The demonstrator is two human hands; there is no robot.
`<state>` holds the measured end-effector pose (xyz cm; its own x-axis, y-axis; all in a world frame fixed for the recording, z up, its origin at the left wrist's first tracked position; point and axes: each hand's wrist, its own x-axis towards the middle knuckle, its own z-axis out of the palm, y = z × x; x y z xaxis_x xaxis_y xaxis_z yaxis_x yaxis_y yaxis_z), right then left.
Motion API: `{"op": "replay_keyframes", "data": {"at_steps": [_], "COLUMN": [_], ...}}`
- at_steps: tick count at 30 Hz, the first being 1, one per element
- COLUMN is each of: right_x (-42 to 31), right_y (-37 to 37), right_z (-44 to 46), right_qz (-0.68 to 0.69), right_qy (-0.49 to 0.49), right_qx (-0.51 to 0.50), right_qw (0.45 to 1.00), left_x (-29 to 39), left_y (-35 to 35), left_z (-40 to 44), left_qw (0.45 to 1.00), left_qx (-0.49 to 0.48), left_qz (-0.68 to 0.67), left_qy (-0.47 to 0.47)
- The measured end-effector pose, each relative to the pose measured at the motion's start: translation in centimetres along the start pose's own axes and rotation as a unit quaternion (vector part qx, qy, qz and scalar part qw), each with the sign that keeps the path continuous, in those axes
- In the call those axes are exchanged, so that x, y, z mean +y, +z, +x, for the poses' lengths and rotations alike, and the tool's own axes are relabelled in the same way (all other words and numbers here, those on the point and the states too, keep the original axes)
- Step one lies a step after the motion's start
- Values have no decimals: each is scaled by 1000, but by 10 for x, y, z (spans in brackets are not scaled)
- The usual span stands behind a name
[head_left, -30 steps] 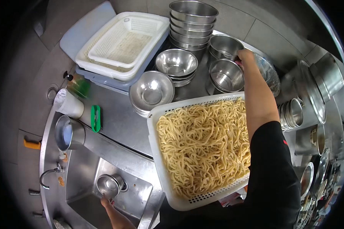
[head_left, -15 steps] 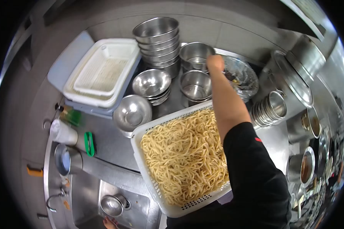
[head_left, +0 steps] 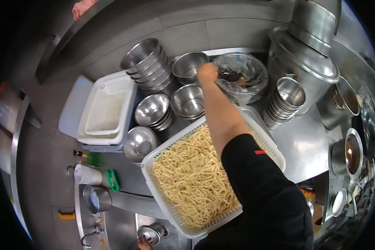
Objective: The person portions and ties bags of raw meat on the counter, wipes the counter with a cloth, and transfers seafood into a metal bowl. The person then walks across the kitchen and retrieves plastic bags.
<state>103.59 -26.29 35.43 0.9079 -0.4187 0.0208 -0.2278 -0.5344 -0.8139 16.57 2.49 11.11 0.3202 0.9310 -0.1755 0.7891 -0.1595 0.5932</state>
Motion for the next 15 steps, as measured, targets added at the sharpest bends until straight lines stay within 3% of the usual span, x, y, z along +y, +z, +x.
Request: {"op": "replay_keyframes", "data": {"at_steps": [1, 2, 5, 6, 8, 11, 13, 15], "right_x": [-3, -1, 6, -3, -4, -7, 0, 4], "right_y": [-14, -12, -18, -41, -24, -32, -28, -23], "right_z": [-10, -5, 5, -6, 30, 34, 44, 58], "right_qz": [-56, -38, -123, -210, -224, -139, -38, -59], "right_qy": [-69, -43, -142, -209, -175, -130, -105, -103], "right_qx": [-12, -11, 7, -50, -140, -149, -218, -231], "right_qw": [996, 998, 982, 954, 948, 970, 970, 966], "left_x": [12, 47, 21, 8, -40, -54, -76, -75], "left_y": [-7, -13, -32, -37, -35, -42, -38, -32], "left_z": [-10, -32, -56, -68, -91, -134, -146, -152], "left_qw": [999, 995, 999, 998, 985, 987, 984, 981], "left_qx": [6, 6, 2, 0, 87, 63, 54, 40], "left_qz": [-47, -94, -6, 0, -105, -39, -42, -44], "left_qy": [8, 12, -54, -69, -110, -143, -165, -183]}}
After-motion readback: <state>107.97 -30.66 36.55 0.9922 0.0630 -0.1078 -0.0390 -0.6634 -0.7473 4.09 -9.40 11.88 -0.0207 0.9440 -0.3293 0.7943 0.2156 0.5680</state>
